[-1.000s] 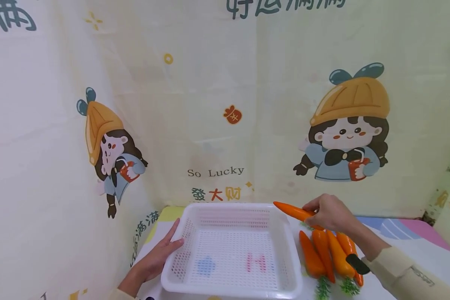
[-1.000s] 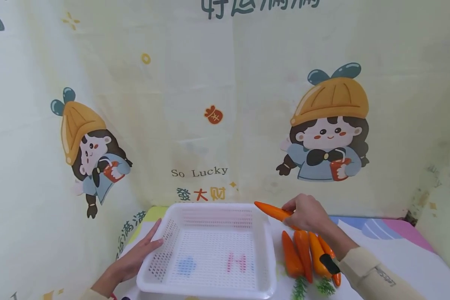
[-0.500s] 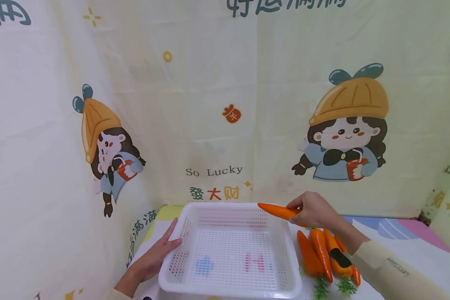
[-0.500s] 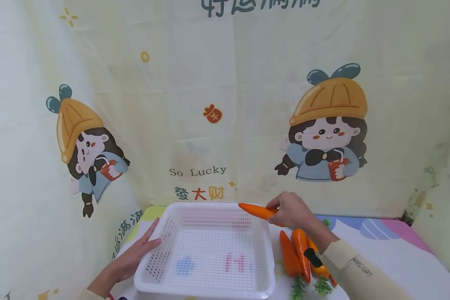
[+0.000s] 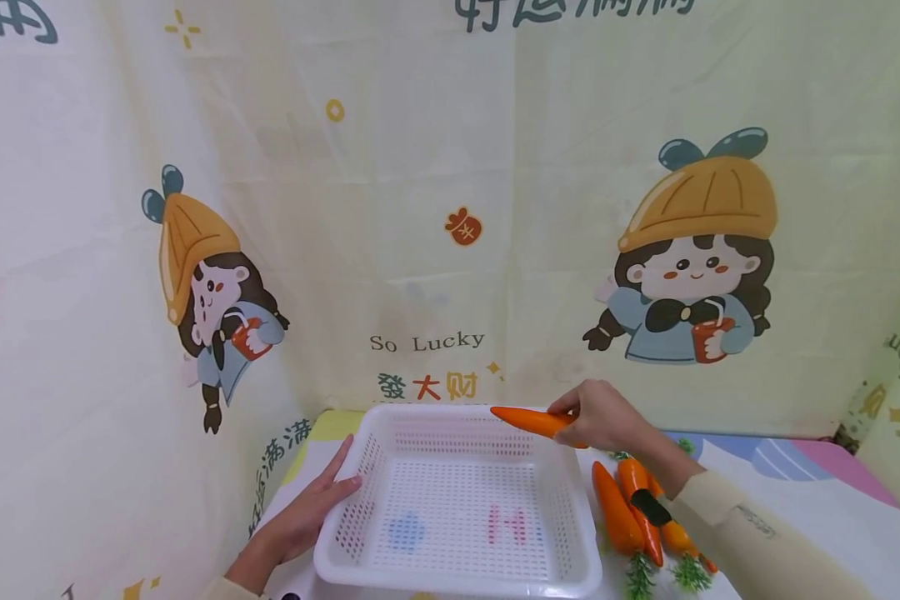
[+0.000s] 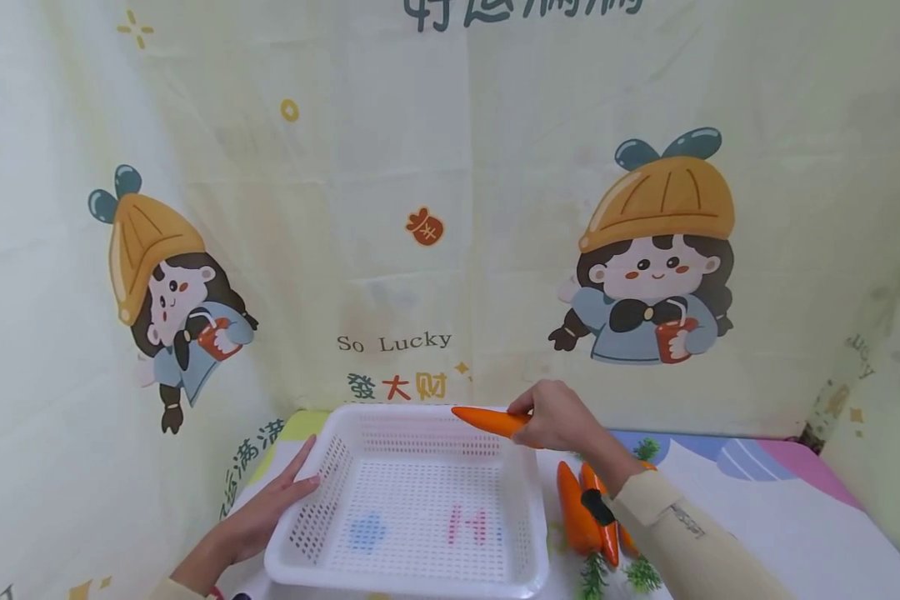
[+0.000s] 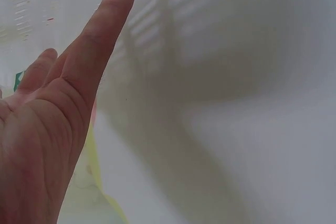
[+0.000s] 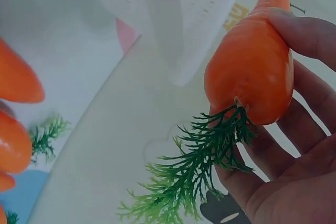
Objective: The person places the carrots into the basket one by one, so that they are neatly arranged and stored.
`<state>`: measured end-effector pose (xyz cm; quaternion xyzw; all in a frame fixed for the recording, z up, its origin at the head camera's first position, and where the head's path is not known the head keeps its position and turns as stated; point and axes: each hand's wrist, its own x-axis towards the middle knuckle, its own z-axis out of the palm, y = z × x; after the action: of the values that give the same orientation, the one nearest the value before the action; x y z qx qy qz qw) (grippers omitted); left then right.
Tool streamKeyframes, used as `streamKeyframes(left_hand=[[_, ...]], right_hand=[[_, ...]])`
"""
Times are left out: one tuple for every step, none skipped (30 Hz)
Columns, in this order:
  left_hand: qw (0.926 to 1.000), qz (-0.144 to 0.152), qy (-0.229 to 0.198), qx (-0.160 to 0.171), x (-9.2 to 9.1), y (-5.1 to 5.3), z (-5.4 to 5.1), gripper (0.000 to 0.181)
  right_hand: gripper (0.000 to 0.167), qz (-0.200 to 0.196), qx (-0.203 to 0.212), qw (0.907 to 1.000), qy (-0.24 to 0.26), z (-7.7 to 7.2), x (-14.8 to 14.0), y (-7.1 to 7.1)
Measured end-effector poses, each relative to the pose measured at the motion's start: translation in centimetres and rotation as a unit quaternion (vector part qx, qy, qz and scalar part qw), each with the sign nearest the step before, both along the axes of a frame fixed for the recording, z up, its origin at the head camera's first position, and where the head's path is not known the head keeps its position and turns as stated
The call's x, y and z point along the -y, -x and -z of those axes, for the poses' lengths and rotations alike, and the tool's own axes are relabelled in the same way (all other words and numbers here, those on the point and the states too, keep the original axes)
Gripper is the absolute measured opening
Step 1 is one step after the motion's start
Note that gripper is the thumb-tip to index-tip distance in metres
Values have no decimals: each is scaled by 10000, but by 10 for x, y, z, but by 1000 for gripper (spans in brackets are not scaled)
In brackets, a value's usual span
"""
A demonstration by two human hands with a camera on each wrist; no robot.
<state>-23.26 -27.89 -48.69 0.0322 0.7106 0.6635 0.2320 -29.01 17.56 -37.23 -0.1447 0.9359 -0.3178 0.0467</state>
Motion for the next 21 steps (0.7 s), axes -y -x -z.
streamKeyframes(left_hand=[[10000, 3, -6, 2, 0, 0, 0, 83], [10000, 9, -9, 1, 0, 0, 0, 83], [10000, 8, -7, -3, 0, 0, 0, 84], [10000, 10, 0, -3, 0, 0, 0, 84], [10000, 10, 5, -6, 0, 0, -1, 84], [10000, 7, 13, -10, 0, 0, -1, 83], [10000, -3, 28, -21, 0, -1, -1, 84], [10000, -9, 37, -28, 1, -1, -2, 84], [10000, -20, 42, -25, 1, -2, -2, 84], [10000, -33, 43, -15, 0, -2, -2, 84], [10000, -31, 43, -16, 0, -3, -2, 84], [10000, -29, 44, -13, 0, -3, -2, 84], [10000, -33, 42, -6, 0, -3, -2, 85], [10000, -33, 44, 1, 0, -3, -1, 85], [10000, -33, 44, 3, 0, -3, -1, 85], [10000, -31, 41, 1, 0, -3, 0, 85], [10000, -23, 37, -8, 0, -3, 0, 84], [10000, -33, 37, -12, 0, -2, 0, 85], [10000, -40, 38, -16, 0, -2, 1, 85], [10000, -36, 39, -26, 0, -1, 1, 85], [10000, -27, 36, -28, 0, -1, 1, 85]], right_hand=[[30, 18, 24, 10000, 9, 1, 2, 0], [31, 30, 32, 10000, 21, 2, 3, 1], [32, 39, 41, 10000, 28, 2, 5, 1], [32, 35, 39, 10000, 25, 3, 6, 2], [32, 42, 46, 10000, 44, 4, 7, 3], [33, 43, 39, 10000, 37, 5, 9, 3], [32, 45, 31, 10000, 38, 6, 10, 4], [32, 44, 18, 10000, 27, 7, 12, 5], [32, 49, 27, 10000, 19, 8, 13, 5], [32, 46, 35, 10000, 10, 9, 15, 6], [32, 50, 40, 10000, 7, 9, 17, 7], [32, 17, 21, 10000, -20, 10, 18, 8], [32, 11, 17, 10000, -30, 11, 20, 8], [32, -1, 14, 10000, -34, 11, 22, 9], [32, -11, 11, 10000, -34, 12, 24, 9], [32, -28, -8, 10000, -54, 13, 25, 10], [32, -34, -33, 10000, -69, 13, 27, 11], [32, -27, -44, 10000, -77, 13, 28, 11], [32, 6, -25, 10000, -63, 14, 30, 12], [32, 17, -23, 10000, -56, 14, 32, 12], [32, 23, -21, 10000, -48, 15, 34, 13]])
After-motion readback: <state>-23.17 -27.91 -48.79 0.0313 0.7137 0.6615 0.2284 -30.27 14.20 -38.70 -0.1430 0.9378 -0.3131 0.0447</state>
